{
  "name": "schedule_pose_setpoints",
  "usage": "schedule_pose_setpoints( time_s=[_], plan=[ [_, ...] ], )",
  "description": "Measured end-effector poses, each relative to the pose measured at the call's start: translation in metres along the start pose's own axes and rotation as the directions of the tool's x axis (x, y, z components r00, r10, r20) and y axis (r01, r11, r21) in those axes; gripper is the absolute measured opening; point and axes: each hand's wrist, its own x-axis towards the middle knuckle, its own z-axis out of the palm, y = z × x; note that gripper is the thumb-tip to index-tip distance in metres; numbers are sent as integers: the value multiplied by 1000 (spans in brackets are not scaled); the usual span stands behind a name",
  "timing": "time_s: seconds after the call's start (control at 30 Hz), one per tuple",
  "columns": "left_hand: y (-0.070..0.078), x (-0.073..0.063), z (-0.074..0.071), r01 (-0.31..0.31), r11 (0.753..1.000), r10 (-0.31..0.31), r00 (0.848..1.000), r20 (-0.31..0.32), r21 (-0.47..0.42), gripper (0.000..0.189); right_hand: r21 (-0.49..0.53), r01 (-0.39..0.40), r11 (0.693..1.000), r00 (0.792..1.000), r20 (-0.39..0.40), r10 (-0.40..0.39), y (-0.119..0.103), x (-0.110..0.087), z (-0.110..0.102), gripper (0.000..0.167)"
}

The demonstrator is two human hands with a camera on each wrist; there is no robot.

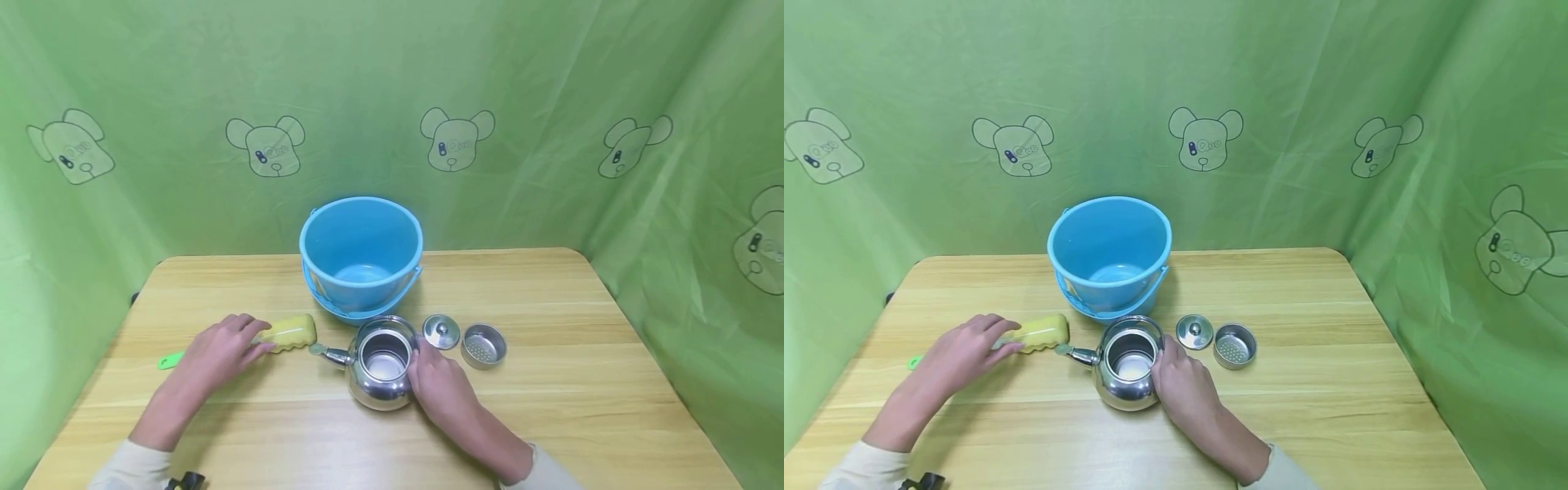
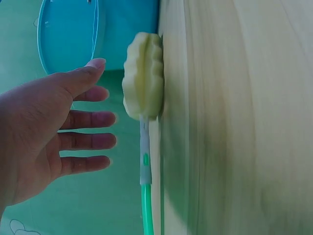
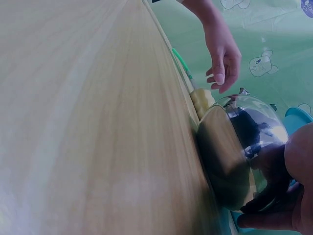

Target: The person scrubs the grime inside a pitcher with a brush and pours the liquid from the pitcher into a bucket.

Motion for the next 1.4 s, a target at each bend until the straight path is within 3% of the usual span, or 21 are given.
schedule_pose_setpoints(
  time_s=[0.43,0.9,1.4],
  plan=[
    [21,11,-5,-3,999,3,1000,-7,-39,46,-2,10,1000,1000,-21,-10,1,0,2,37],
    [45,20,-2,-88,993,84,995,-53,-74,46,-3,30,1000,999,-45,-30,1,0,2,37],
    [73,32,0,-109,988,112,993,29,-106,52,4,30,1000,999,-40,-29,1,0,1,37]
  ],
)
